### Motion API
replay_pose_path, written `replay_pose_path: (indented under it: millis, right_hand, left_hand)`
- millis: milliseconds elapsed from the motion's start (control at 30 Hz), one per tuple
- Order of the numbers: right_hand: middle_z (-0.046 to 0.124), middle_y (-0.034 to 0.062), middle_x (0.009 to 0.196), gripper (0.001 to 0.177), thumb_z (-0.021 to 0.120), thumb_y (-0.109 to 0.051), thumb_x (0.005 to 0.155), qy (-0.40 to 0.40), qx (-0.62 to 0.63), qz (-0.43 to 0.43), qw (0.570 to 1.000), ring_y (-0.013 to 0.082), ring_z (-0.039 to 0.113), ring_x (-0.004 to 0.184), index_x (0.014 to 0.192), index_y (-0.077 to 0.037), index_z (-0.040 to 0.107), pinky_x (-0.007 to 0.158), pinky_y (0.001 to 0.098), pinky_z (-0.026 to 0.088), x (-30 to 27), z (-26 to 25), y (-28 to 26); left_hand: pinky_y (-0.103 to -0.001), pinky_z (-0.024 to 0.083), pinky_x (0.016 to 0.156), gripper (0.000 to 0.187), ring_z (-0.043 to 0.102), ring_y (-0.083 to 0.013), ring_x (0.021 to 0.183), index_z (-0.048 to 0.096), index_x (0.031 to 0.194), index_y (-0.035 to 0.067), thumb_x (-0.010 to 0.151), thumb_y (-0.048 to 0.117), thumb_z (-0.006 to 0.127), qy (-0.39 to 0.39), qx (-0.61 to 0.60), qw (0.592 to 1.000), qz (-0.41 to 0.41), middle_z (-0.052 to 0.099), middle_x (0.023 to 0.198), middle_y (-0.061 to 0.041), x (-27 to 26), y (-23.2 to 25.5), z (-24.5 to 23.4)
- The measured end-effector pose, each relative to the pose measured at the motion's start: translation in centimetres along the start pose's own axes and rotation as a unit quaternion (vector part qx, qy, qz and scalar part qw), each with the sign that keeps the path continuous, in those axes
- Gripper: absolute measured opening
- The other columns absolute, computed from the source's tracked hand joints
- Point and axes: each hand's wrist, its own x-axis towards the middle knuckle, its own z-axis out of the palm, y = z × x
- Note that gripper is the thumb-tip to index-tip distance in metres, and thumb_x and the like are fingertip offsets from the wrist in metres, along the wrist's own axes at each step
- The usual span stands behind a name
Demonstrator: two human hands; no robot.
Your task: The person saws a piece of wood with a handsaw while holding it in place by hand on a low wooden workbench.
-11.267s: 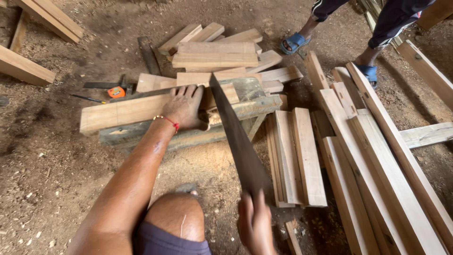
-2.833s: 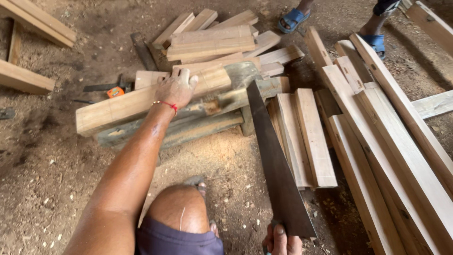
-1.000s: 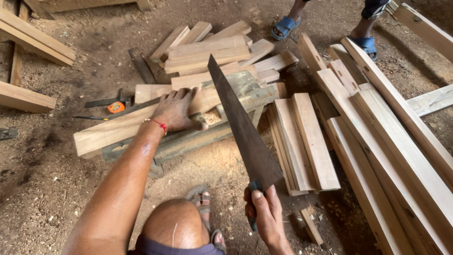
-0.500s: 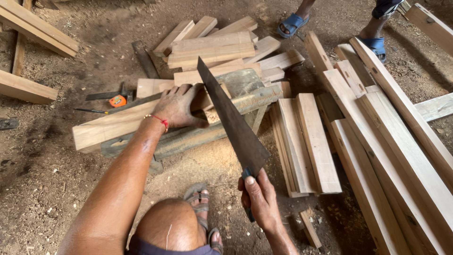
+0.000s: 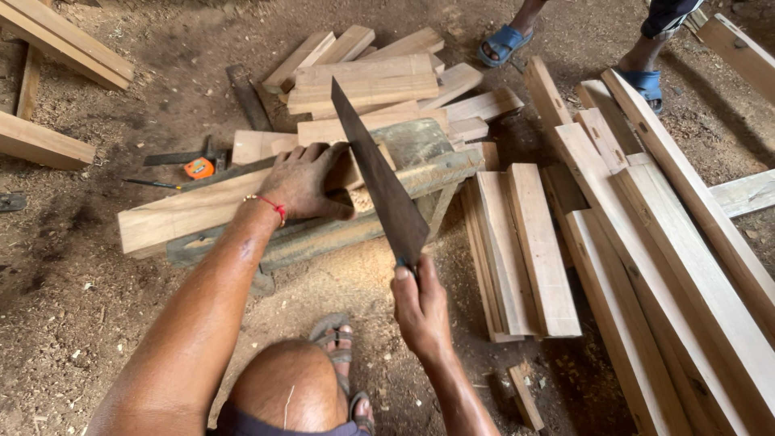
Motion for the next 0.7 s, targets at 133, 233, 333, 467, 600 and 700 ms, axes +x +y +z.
replay_pose_path:
  millis: [133, 233, 333, 467, 600, 700]
  right_hand:
    - [0.054, 0.0023, 0.065, 0.029, 0.043, -0.035, 0.103, -0.003, -0.013, 0.003, 1.0, 0.0091, 0.047, 0.046, 0.11, -0.009, 0.052, 0.032, 0.0292, 0.042, -0.8, -0.4, 0.0]
    - [0.053, 0.0024, 0.066, 0.032, 0.045, -0.034, 0.106, 0.007, 0.041, 0.018, 0.999, 0.0087, 0.045, 0.047, 0.102, -0.003, 0.055, 0.034, 0.0283, 0.039, -4.3, -1.9, 1.5]
    - [0.053, 0.0037, 0.06, 0.033, 0.046, -0.036, 0.107, 0.002, 0.001, 0.014, 1.0, 0.0087, 0.047, 0.045, 0.101, -0.006, 0.057, 0.035, 0.0277, 0.041, -5.0, -2.5, 2.5]
    - [0.053, 0.0018, 0.066, 0.03, 0.044, -0.034, 0.102, -0.001, 0.012, 0.015, 1.0, 0.0091, 0.047, 0.047, 0.109, -0.006, 0.052, 0.034, 0.0293, 0.041, -2.1, -1.2, 0.7]
    - [0.056, -0.0002, 0.07, 0.031, 0.042, -0.034, 0.102, 0.002, -0.02, 0.017, 1.0, 0.0082, 0.05, 0.051, 0.117, -0.008, 0.051, 0.037, 0.0275, 0.045, 1.7, 0.5, -2.1]
    - [0.054, 0.001, 0.066, 0.031, 0.043, -0.032, 0.101, -0.002, -0.01, 0.016, 1.0, 0.0097, 0.047, 0.048, 0.121, -0.009, 0.05, 0.035, 0.0296, 0.043, 0.0, -0.4, -1.4]
  left_hand:
    - [-0.054, 0.033, 0.115, 0.137, 0.042, -0.0386, 0.139, 0.03, 0.16, 0.018, 0.051, 0.083, 0.082, -0.024, 0.007, 1.0, -0.015, 0.046, 0.149, -0.017, 0.2, 0.0, 0.1]
    - [-0.054, 0.032, 0.116, 0.138, 0.042, -0.0385, 0.14, 0.031, 0.159, 0.015, 0.051, 0.086, 0.082, -0.024, 0.015, 0.999, -0.016, 0.046, 0.149, -0.019, 0.7, -0.5, 0.5]
    - [-0.055, 0.031, 0.117, 0.138, 0.041, -0.0387, 0.141, 0.032, 0.158, 0.014, 0.051, 0.086, 0.082, -0.014, 0.02, 1.0, -0.009, 0.045, 0.151, -0.019, 0.8, -0.6, 1.2]
    - [-0.055, 0.03, 0.119, 0.139, 0.039, -0.0392, 0.143, 0.028, 0.161, 0.019, 0.051, 0.086, 0.081, -0.025, 0.02, 0.999, -0.019, 0.043, 0.154, -0.018, 0.6, -0.3, 0.8]
    - [-0.054, 0.031, 0.119, 0.139, 0.039, -0.0391, 0.143, 0.025, 0.162, 0.022, 0.051, 0.086, 0.079, -0.033, 0.013, 0.999, -0.026, 0.041, 0.155, -0.018, 0.3, 0.1, 0.4]
    - [-0.054, 0.03, 0.12, 0.14, 0.038, -0.039, 0.143, 0.025, 0.162, 0.022, 0.051, 0.088, 0.077, -0.04, 0.006, 0.999, -0.031, 0.04, 0.155, -0.018, 0.4, -0.1, 0.6]
